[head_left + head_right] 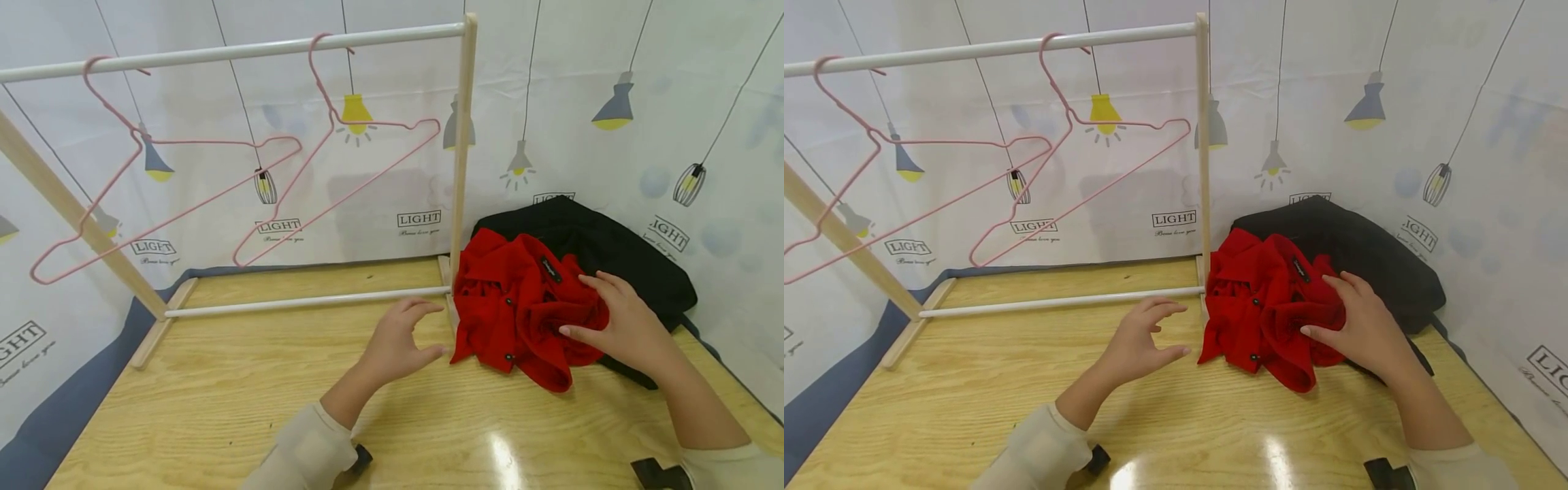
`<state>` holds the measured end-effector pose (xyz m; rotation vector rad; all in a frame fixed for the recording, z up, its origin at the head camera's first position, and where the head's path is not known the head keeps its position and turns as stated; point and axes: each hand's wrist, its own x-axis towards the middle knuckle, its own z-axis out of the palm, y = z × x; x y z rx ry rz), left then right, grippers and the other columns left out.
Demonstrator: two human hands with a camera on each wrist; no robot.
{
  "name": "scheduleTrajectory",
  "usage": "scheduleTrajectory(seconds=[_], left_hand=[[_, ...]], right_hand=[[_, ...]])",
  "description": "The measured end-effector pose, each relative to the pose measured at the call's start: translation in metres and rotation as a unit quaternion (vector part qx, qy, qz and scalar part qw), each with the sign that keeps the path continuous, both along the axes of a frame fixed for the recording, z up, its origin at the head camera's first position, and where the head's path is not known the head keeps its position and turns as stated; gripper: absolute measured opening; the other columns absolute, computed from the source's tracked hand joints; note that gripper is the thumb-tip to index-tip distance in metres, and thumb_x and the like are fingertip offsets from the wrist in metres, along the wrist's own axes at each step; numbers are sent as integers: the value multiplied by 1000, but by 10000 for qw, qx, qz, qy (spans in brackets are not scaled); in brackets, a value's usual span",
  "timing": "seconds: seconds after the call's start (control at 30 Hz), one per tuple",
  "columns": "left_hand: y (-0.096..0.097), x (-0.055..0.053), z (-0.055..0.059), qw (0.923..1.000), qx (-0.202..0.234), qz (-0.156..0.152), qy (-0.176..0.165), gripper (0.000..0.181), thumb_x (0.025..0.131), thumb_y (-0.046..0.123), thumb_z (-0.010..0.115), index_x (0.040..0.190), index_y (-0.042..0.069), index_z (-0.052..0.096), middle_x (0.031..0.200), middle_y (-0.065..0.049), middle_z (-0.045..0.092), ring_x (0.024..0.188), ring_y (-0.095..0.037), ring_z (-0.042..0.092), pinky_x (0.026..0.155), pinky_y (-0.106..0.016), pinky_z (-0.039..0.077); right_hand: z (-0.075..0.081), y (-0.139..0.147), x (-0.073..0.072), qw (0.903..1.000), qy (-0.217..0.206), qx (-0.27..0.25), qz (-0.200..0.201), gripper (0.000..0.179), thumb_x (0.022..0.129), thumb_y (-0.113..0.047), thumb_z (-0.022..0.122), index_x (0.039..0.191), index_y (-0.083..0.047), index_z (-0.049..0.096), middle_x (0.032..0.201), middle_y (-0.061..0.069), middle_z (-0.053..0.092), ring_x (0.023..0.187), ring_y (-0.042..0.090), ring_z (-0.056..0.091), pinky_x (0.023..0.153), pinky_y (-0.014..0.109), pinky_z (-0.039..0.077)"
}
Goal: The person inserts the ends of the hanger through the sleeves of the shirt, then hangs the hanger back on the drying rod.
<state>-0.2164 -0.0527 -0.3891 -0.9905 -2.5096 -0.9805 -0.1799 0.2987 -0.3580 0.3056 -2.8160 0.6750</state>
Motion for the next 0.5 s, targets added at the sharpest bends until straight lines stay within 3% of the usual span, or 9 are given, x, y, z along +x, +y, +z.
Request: scheduleTrajectory(seconds=[0.3, 0.5], left_hand=[[22, -22, -7, 9954, 206, 31, -931, 57, 78, 25, 82, 129, 8, 62, 123, -8, 60, 105, -27, 59, 72, -23, 52], [39, -35, -12, 9884, 235, 140, -1492, 59, 79, 28, 81, 132, 13, 60, 130, -7, 56, 110, -30, 60, 82, -31, 50]], right_hand=[[-6, 12, -20, 9984, -555, -96, -36, 95, 80, -42, 78, 142, 13, 32, 140, 40, 30, 126, 57, 27, 93, 72, 33], [-10, 17, -33, 9968, -781, -137, 120, 96, 81, -40, 78, 141, 17, 30, 137, 41, 33, 123, 56, 31, 94, 69, 35]])
